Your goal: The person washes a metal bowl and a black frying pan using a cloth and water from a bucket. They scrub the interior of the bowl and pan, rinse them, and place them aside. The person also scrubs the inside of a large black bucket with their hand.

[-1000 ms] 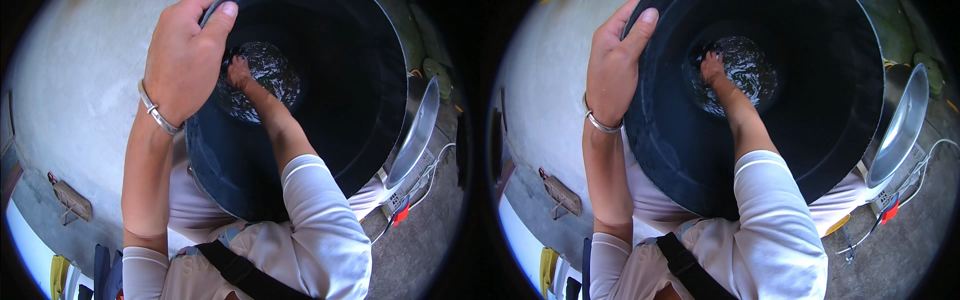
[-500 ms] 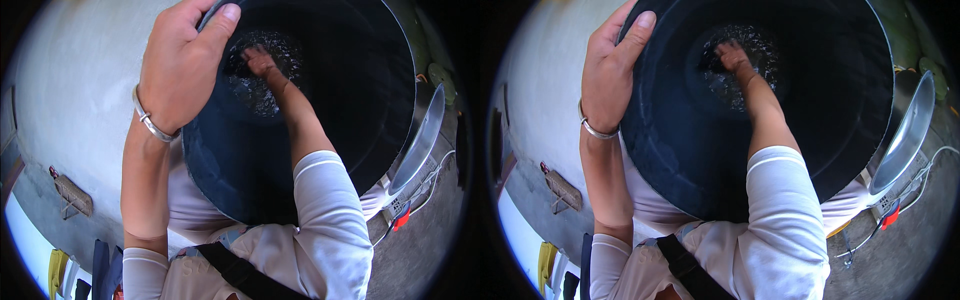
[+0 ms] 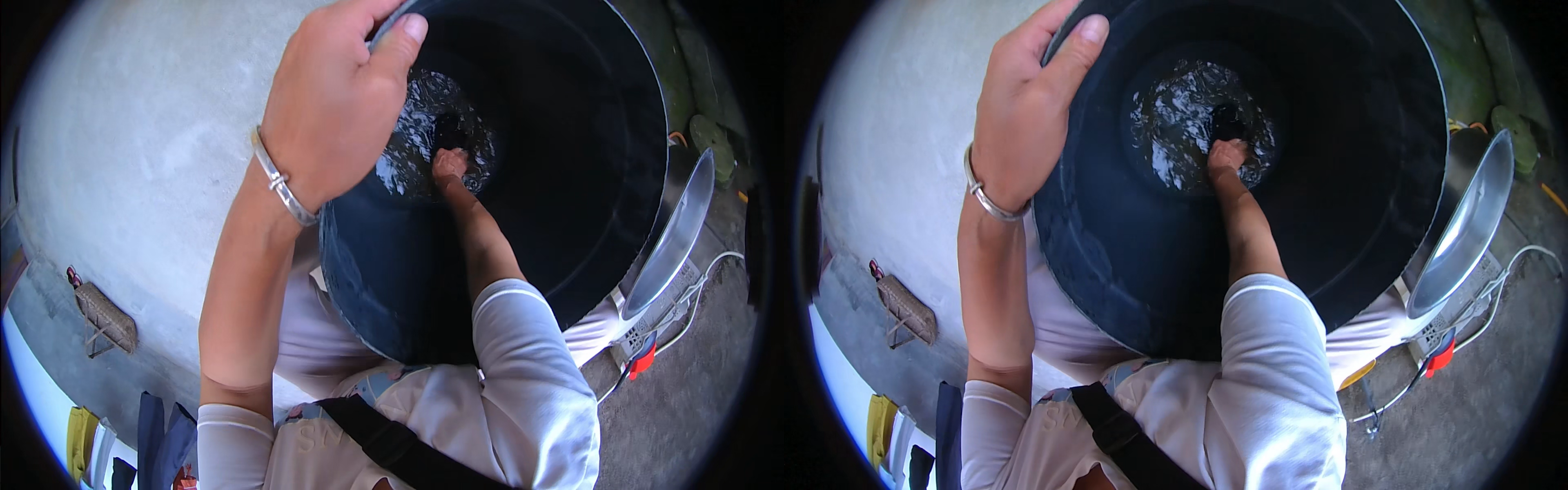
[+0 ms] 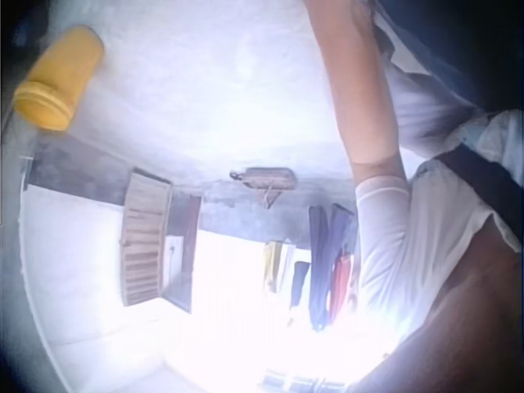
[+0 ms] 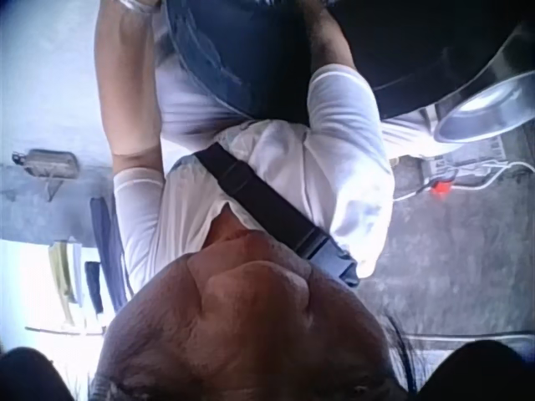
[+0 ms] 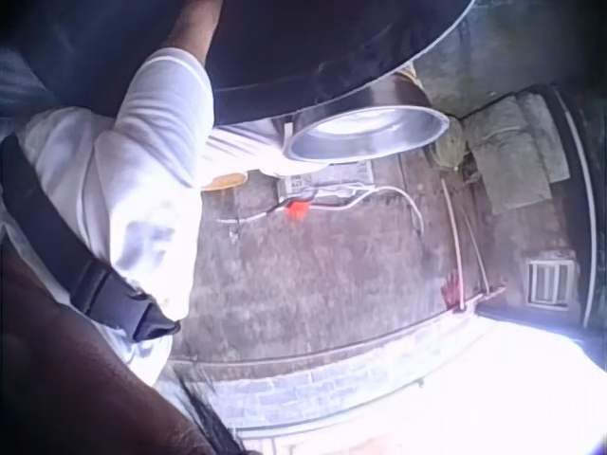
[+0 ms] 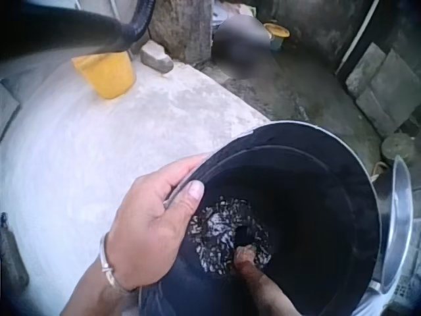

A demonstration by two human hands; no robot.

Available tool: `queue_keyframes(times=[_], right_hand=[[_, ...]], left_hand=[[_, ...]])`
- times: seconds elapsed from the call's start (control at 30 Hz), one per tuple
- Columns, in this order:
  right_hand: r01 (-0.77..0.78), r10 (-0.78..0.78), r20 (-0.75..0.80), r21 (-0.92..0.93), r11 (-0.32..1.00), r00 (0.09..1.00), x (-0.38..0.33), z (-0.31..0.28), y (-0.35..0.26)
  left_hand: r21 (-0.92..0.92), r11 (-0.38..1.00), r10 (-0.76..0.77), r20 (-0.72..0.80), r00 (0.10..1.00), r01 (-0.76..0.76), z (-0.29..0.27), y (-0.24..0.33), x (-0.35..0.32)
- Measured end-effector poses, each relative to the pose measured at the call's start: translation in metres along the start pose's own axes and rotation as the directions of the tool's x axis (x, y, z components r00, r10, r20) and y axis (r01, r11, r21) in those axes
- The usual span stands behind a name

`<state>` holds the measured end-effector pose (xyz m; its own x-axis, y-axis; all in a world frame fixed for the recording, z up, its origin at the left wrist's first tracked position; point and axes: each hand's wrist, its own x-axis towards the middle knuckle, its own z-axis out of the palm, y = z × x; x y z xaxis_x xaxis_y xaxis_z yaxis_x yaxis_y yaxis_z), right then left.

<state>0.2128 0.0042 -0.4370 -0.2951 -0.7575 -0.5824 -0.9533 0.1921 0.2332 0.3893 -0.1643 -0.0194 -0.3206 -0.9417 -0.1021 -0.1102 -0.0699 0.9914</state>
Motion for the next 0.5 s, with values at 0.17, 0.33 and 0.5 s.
queue_keyframes(times=[0.17,0.33,0.5], right_hand=[[0.193,-0.249,0.319,0.198,0.961,0.915,-0.02,0.001,-0.043],[0.385,-0.494,0.044,0.568,0.727,0.869,0.042,0.042,-0.107],[0.609,-0.529,-0.307,0.473,0.637,0.791,0.09,-0.054,-0.113]], left_hand=[[0.126,0.992,-0.01,0.007,1.0,0.009,-0.004,-0.005,-0.003],[0.14,0.99,0.019,-0.005,1.0,-0.018,0.01,0.013,0.0],[-0.01,0.999,0.032,-0.009,0.999,-0.032,0.001,-0.012,-0.002]])
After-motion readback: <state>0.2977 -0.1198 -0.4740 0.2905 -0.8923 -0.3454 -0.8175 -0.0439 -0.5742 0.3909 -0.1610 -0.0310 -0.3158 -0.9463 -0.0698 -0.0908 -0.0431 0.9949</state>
